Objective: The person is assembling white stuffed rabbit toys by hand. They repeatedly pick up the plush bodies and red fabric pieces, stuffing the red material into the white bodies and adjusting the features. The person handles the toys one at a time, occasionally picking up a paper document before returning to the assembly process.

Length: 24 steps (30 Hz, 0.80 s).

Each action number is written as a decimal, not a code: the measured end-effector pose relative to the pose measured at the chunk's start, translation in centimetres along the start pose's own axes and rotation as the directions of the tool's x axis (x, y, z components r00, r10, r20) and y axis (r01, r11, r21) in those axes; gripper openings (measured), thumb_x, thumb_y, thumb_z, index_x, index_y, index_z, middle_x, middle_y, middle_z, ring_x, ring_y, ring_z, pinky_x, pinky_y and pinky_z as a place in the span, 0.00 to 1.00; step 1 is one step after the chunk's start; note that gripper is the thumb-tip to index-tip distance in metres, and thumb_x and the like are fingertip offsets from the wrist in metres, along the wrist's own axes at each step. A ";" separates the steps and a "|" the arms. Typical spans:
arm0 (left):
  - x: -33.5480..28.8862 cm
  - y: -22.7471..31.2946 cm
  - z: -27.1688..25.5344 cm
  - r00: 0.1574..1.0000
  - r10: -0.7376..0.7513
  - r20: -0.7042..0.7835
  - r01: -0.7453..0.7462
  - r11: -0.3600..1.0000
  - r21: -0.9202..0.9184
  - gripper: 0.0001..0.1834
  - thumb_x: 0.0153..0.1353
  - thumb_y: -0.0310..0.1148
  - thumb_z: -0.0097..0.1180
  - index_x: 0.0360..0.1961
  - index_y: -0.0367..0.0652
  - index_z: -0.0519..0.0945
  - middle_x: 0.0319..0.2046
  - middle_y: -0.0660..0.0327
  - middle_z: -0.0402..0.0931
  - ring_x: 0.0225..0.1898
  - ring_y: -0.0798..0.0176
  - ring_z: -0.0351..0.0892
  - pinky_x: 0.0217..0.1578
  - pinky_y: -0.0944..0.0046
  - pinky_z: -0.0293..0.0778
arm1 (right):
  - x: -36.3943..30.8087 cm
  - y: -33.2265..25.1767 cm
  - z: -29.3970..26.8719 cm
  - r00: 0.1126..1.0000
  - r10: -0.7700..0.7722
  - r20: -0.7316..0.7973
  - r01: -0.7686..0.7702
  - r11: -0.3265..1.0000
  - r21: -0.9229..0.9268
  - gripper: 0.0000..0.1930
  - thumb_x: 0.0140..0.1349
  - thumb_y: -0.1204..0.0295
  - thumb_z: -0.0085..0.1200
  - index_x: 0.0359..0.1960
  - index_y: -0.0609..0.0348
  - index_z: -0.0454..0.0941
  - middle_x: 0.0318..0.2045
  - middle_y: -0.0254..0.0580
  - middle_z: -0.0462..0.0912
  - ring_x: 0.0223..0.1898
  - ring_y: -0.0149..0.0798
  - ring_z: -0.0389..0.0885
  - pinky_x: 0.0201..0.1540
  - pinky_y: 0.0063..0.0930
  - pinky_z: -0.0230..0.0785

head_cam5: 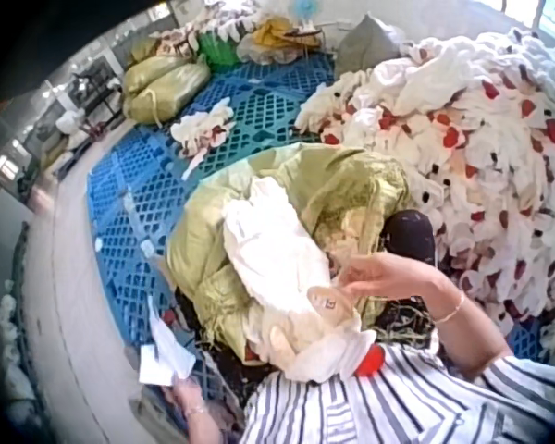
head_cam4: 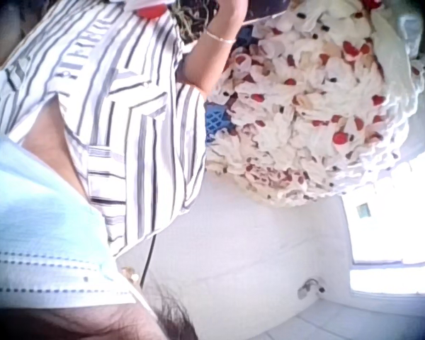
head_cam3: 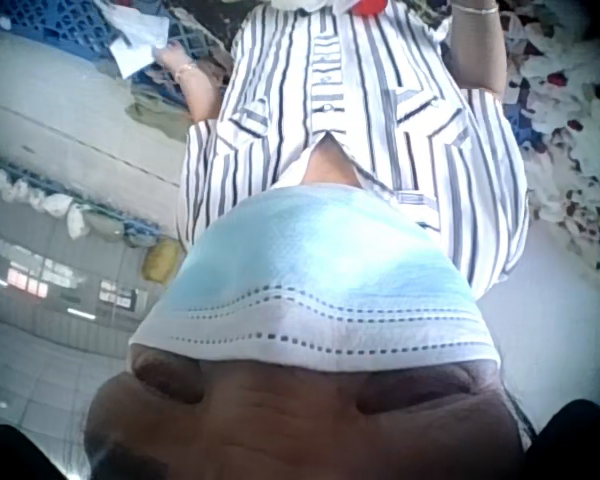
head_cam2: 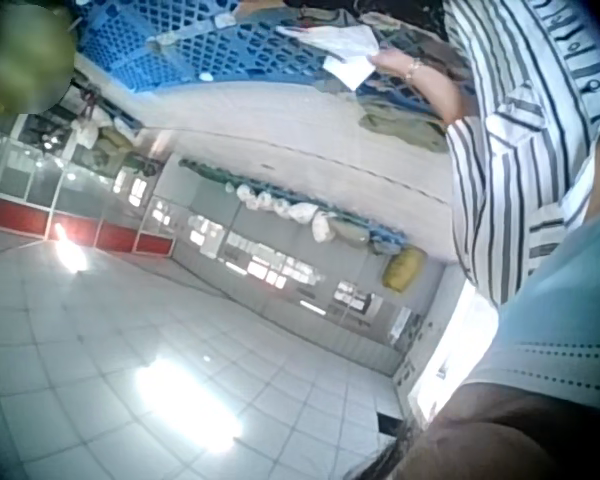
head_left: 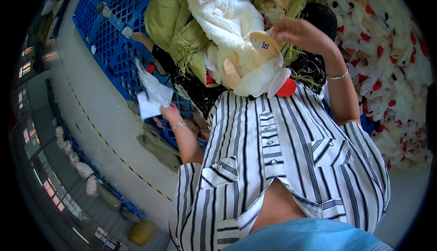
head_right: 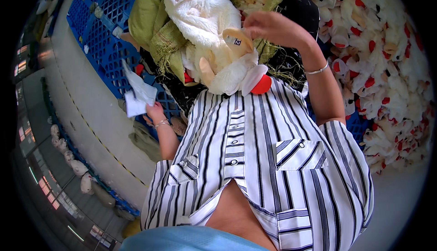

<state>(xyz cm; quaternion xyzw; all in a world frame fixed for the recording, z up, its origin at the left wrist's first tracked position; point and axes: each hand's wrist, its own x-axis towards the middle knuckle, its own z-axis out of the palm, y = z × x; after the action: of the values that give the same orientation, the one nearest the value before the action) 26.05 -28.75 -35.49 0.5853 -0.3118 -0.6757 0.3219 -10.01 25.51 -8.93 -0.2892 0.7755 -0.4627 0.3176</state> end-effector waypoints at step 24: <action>-33.9 6.8 24.7 0.092 -0.220 0.971 -0.810 0.551 0.202 0.26 0.51 0.21 0.68 0.53 0.34 0.76 0.46 0.50 0.82 0.47 0.54 0.83 0.49 0.60 0.76 | 3.7 -4.1 5.0 0.976 -0.111 -0.188 0.197 0.818 0.540 0.14 0.71 0.64 0.55 0.47 0.63 0.80 0.34 0.23 0.79 0.34 0.18 0.71 0.38 0.15 0.64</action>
<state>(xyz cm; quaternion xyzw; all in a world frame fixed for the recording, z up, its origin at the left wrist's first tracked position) 5.69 -4.61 -7.07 -0.0083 -0.8112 -0.5797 -0.0757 -7.95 18.46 -7.93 -0.2111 0.6031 -0.7121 0.2910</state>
